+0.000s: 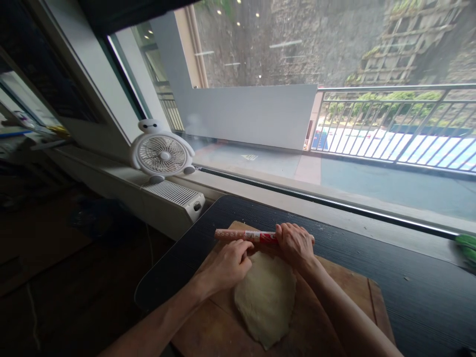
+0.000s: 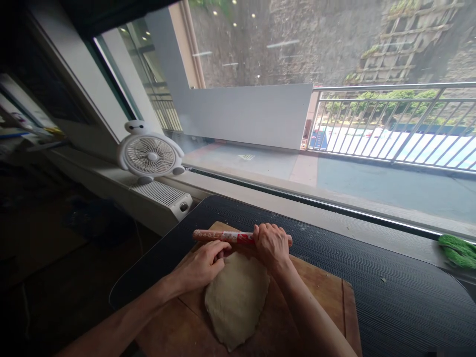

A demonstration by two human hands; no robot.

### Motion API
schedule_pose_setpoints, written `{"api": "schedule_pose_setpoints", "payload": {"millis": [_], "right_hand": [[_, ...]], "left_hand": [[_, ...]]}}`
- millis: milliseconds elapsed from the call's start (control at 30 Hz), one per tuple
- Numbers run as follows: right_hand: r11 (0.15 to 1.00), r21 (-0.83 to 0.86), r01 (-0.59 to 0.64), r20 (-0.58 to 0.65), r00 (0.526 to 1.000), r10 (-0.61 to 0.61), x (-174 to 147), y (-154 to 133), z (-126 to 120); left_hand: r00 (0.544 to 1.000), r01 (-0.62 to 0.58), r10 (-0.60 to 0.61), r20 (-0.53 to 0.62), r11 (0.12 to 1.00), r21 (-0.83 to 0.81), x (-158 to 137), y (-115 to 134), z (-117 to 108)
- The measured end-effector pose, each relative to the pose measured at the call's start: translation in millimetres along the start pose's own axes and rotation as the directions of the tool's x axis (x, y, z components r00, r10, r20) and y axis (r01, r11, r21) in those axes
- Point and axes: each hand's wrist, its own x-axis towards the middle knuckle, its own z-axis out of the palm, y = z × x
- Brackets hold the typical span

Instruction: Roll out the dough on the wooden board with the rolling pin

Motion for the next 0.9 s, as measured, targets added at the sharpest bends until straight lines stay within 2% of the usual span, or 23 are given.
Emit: {"api": "schedule_pose_setpoints", "payload": {"millis": [167,433,633,900], "right_hand": [[1.0,-0.005,-0.019,-0.008,1.0,0.019,-0.3,-0.9,0.8],[1.0,-0.007,-0.014,-0.012,1.0,0.014,0.1,-0.6,0.5],[1.0,-0.008,-0.018,-0.013,1.0,0.018,-1.0,-0.9,1.8],[1.0,-0.01,-0.007,-0.026,1.0,0.007,-0.7,-0.9,2.9]], "left_hand": [[0.995,0.038,-0.031,-0.1,0.997,0.069,-0.5,3.9,15.0],[1.0,-0.006,0.007,-0.027,1.0,0.029,4.2,1.7,13.6],[1.0,-0.007,0.012,-0.02,0.98,0.2,6.0,6.8,16.3],[0.999,-0.025,0.033,-0.023,0.962,0.272,11.1,16.8,20.6]]}}
